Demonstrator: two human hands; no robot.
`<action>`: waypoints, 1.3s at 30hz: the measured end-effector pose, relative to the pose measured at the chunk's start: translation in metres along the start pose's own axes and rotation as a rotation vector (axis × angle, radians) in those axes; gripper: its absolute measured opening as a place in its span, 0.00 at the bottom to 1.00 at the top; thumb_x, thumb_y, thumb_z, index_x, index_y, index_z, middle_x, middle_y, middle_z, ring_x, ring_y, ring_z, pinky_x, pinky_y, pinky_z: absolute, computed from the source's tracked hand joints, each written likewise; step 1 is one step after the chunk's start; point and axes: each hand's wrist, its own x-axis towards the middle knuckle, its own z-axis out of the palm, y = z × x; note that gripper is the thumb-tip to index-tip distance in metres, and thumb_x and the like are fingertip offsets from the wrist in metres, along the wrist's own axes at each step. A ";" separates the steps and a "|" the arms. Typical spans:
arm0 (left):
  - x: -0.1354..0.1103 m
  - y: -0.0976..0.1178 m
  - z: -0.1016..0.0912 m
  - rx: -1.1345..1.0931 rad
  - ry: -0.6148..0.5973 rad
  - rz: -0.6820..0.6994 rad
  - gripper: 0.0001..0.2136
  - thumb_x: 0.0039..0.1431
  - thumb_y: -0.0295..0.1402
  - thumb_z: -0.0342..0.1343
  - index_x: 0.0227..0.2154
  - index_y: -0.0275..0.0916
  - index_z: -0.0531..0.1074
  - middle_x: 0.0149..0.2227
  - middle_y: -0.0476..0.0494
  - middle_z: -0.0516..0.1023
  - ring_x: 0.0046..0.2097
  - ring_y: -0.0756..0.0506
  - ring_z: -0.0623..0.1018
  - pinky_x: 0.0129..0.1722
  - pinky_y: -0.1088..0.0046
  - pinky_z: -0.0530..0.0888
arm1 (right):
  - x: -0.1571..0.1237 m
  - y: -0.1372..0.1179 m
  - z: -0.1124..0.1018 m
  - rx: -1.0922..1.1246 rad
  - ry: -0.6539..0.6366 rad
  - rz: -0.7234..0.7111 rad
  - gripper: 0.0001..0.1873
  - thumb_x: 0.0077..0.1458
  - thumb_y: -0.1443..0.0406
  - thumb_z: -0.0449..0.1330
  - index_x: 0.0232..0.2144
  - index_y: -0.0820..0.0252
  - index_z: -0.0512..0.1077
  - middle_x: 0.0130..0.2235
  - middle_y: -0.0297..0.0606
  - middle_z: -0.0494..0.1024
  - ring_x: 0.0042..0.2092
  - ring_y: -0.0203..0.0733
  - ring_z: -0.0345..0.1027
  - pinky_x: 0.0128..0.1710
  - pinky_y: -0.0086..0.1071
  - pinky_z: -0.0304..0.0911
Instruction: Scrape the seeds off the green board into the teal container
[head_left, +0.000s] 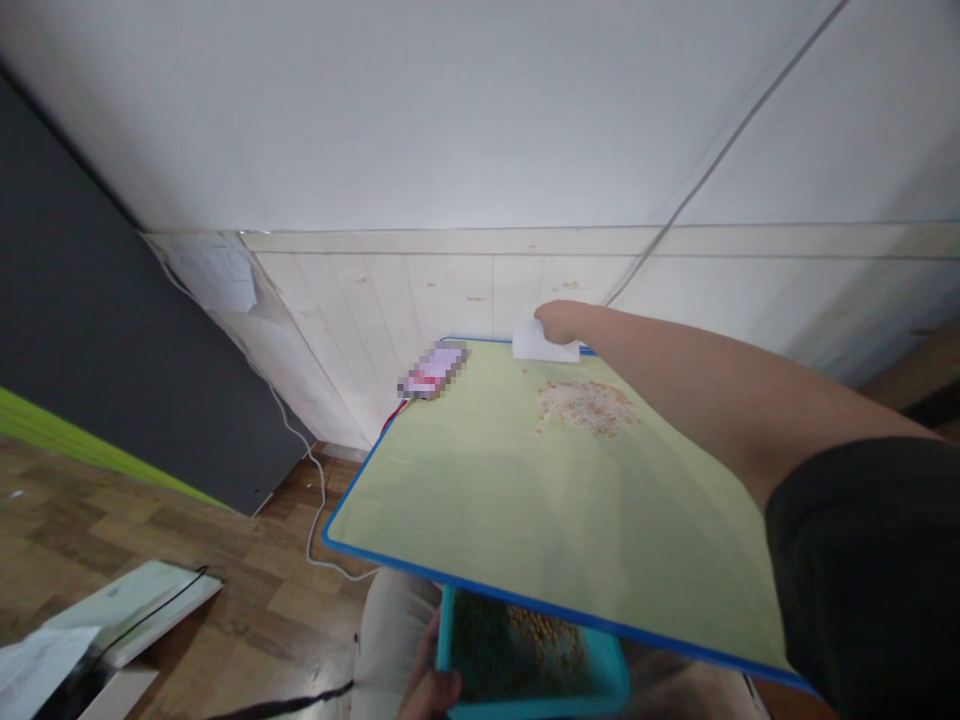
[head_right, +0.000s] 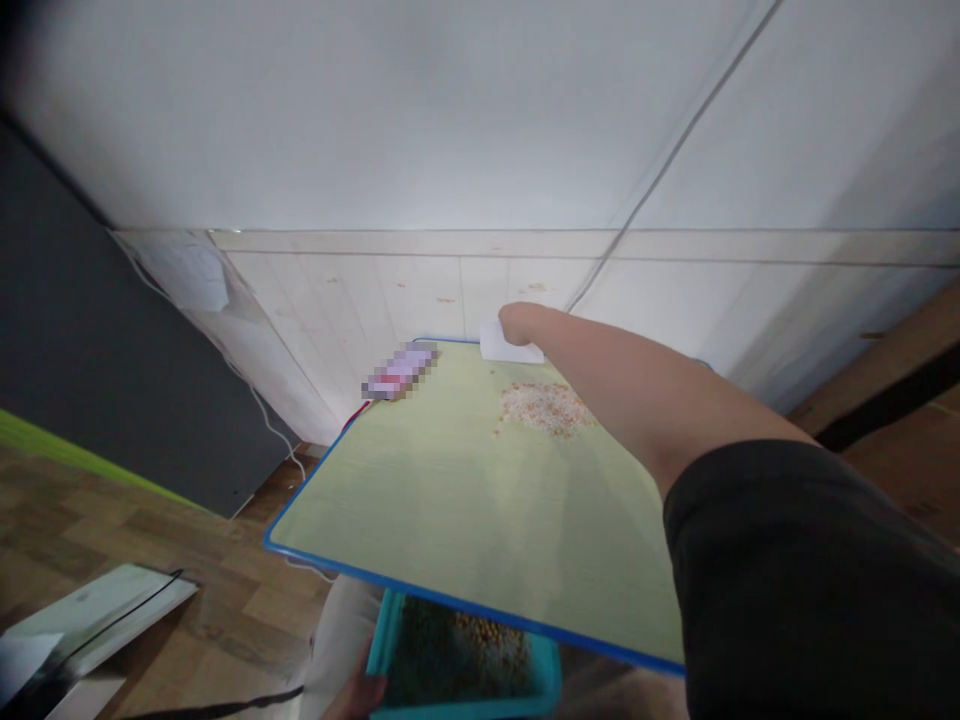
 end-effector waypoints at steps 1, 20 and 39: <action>0.000 -0.001 0.001 0.001 0.004 0.000 0.39 0.40 0.25 0.67 0.61 0.49 0.72 0.38 0.41 0.85 0.48 0.29 0.81 0.47 0.52 0.77 | 0.000 0.000 0.003 0.003 0.000 -0.004 0.26 0.56 0.76 0.58 0.57 0.75 0.75 0.58 0.61 0.77 0.56 0.54 0.74 0.50 0.37 0.69; -0.037 0.000 0.062 -0.031 0.014 0.116 0.38 0.45 0.31 0.63 0.64 0.46 0.69 0.51 0.38 0.83 0.55 0.31 0.80 0.56 0.50 0.74 | -0.030 -0.005 0.018 0.097 -0.042 -0.184 0.27 0.53 0.76 0.56 0.55 0.69 0.78 0.54 0.52 0.81 0.52 0.50 0.76 0.46 0.34 0.68; -0.048 0.010 0.063 0.036 0.160 0.172 0.29 0.45 0.30 0.64 0.54 0.43 0.75 0.47 0.38 0.84 0.51 0.32 0.81 0.52 0.49 0.76 | -0.059 -0.033 -0.001 0.198 0.083 -0.232 0.24 0.55 0.76 0.55 0.53 0.63 0.78 0.51 0.47 0.82 0.49 0.46 0.74 0.42 0.32 0.62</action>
